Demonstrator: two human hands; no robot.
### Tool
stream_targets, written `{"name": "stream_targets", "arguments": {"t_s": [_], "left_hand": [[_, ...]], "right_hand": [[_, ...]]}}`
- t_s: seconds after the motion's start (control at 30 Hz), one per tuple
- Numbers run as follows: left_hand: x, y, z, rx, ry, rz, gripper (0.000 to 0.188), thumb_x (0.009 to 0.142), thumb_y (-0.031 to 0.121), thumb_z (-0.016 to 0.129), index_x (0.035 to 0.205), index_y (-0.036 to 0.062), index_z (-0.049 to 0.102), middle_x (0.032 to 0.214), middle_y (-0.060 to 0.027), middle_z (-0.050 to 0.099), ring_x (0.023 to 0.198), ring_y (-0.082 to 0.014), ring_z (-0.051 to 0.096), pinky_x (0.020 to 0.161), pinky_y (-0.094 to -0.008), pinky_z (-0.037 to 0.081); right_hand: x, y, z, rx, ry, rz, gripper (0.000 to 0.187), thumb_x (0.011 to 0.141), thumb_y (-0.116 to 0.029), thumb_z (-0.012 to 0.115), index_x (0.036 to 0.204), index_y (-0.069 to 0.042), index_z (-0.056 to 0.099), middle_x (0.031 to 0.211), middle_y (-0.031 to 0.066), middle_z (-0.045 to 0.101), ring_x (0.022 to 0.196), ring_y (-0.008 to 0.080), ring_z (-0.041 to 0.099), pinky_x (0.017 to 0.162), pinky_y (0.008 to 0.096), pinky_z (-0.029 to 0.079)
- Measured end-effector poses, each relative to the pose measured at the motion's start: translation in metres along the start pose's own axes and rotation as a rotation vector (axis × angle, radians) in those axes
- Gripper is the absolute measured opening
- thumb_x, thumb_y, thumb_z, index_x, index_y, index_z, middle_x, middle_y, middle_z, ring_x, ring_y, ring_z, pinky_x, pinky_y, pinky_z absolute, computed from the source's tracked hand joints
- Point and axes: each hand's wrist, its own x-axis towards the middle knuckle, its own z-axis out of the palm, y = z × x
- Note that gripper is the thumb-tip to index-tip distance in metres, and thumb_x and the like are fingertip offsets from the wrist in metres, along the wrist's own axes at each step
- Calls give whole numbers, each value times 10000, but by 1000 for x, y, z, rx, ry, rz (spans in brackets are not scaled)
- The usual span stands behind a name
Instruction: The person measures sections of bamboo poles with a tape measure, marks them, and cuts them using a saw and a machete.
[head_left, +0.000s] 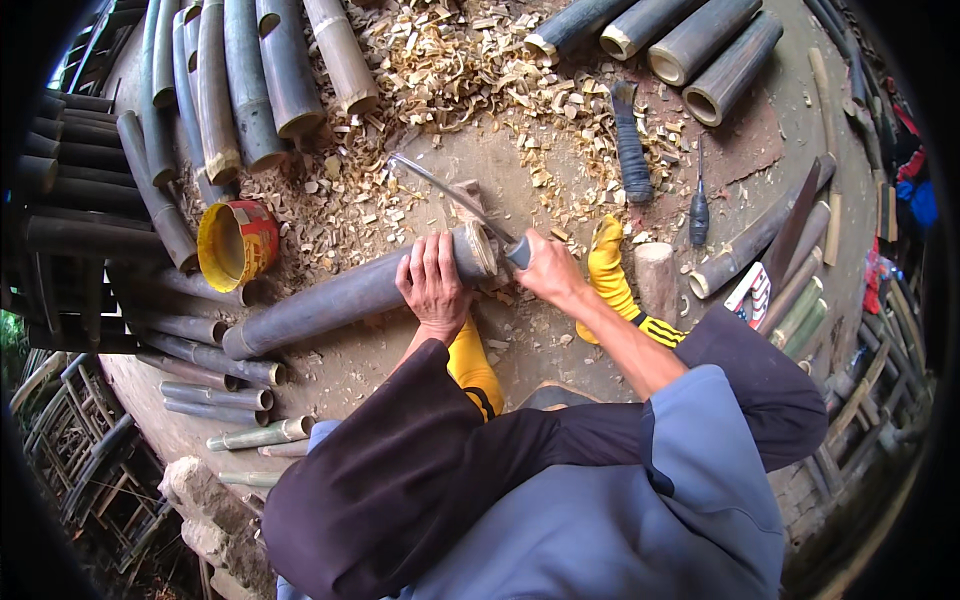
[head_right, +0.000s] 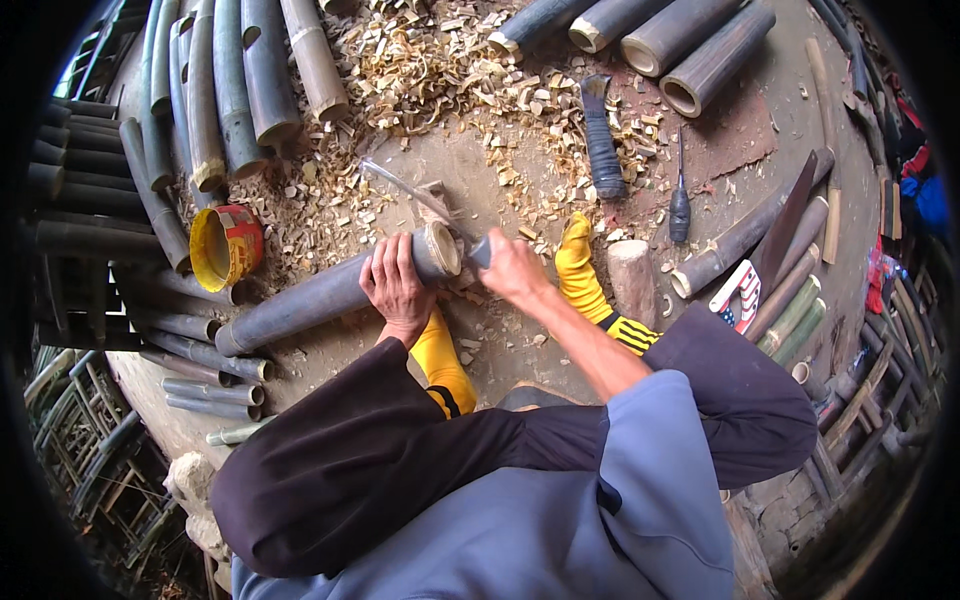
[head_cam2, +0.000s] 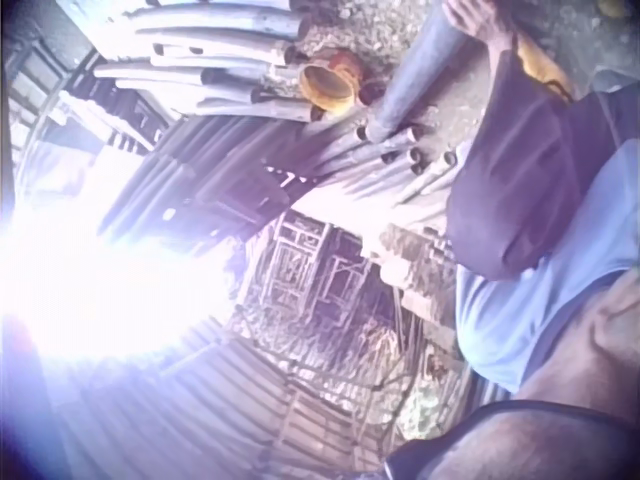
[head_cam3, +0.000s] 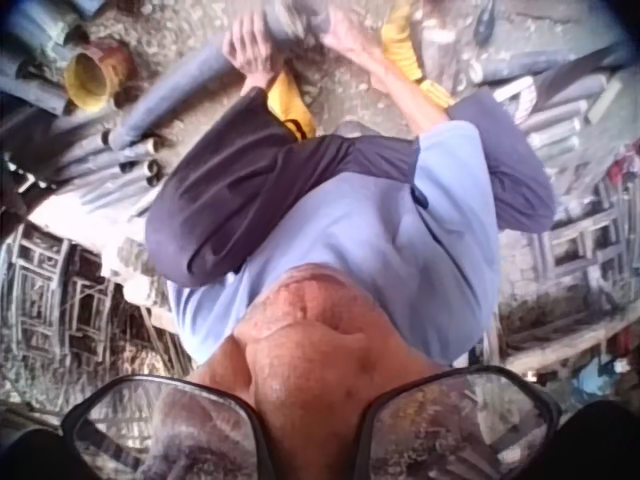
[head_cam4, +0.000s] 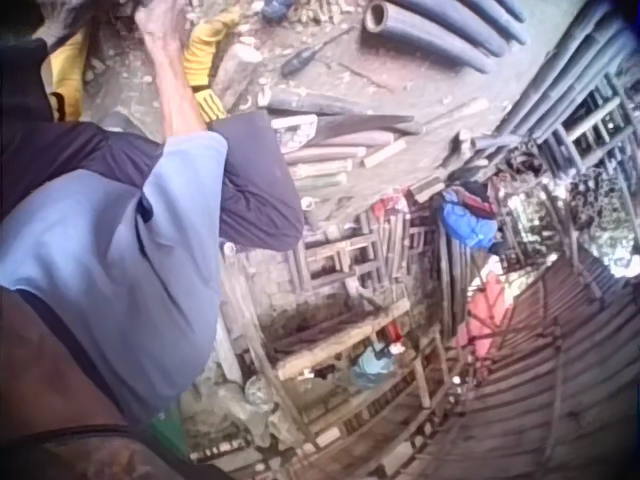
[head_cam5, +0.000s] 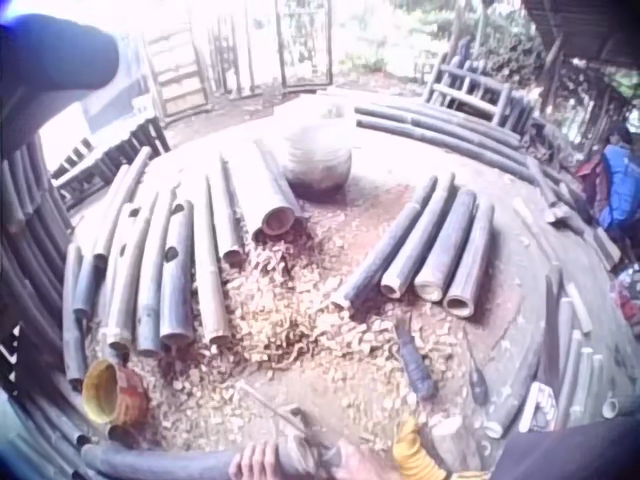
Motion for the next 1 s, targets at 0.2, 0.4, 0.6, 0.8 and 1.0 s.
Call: {"name": "stream_targets", "arguments": {"t_s": [0.2, 0.4, 0.6, 0.8, 1.0], "left_hand": [[83, -47, -36, -318, -1145, -28, 873, 488, 294, 844, 1236, 80, 447, 1167, -90, 558, 1105, -242, 518, 999, -454, 325], [37, -27, -26, -266, -511, 32, 823, 457, 288, 822, 1183, 85, 491, 1108, -70, 579, 1070, -233, 546, 971, -425, 363], [23, -25, -24, -189, -339, 30, 865, 438, 256, 832, 1213, 86, 487, 1125, -80, 585, 1060, -242, 554, 957, -407, 365], [22, -20, -17, -207, -334, 25, 871, 442, 265, 828, 1226, 92, 490, 1152, -71, 583, 1084, -232, 548, 963, -400, 358], [10, -21, -12, -79, -153, 38, 798, 488, 271, 791, 1216, 90, 517, 1143, -60, 596, 1088, -212, 555, 967, -394, 346]], "right_hand": [[-20, -38, -23, 170, 71, -85, 283, 716, -77, 655, 937, 6, 499, 661, 193, 611, 606, 280, 656, 513, 372, 523], [-10, -8, -6, -25, 106, -119, 318, 703, -76, 665, 957, -1, 489, 708, 213, 632, 654, 334, 663, 567, 389, 539], [-26, -39, -15, 239, 264, -293, 299, 709, -82, 674, 942, -11, 500, 706, 178, 640, 602, 303, 659, 544, 399, 551], [-9, -4, -10, -55, 78, -84, 272, 716, -77, 672, 906, -4, 492, 687, 186, 626, 593, 333, 646, 558, 400, 547], [-25, -47, -20, 231, 473, -468, 276, 720, -78, 680, 897, -3, 482, 694, 154, 640, 579, 286, 652, 513, 360, 551]]}}
